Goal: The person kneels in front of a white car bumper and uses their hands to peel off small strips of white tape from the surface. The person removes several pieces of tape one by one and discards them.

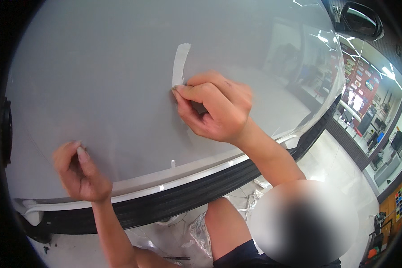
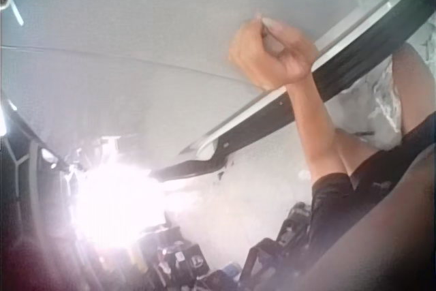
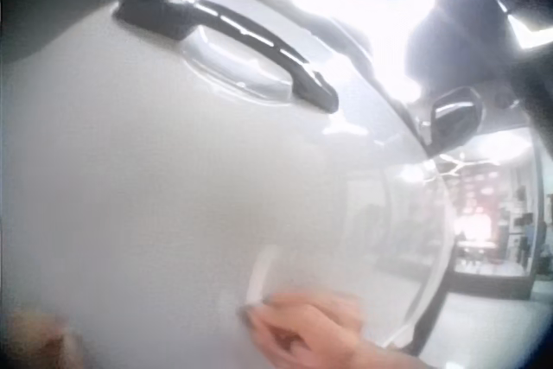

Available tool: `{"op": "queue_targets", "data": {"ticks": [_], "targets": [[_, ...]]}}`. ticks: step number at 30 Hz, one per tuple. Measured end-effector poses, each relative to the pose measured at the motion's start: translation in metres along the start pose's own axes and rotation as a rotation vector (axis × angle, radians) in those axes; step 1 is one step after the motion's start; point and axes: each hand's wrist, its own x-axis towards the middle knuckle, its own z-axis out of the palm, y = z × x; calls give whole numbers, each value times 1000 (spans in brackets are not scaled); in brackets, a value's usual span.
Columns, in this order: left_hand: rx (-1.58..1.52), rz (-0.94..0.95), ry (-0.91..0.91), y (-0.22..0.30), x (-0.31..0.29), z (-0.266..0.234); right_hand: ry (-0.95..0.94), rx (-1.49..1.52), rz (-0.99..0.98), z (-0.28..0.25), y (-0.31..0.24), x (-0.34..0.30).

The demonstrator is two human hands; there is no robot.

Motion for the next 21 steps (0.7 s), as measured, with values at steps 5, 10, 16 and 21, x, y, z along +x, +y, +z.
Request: {"op": "queue_targets", "data": {"ticks": [5,10,16,21], "targets": [[49,1,-17,3,8,0,3,40,-7,-1,2,8],[73,36,-48,2,12,-3,93,11,6,9,0,11],[74,75,-70,2,13,-2,62,160,59,0,3,8],[93,0,-105,26,27,15,173,379,181,-5,2,2]]}}
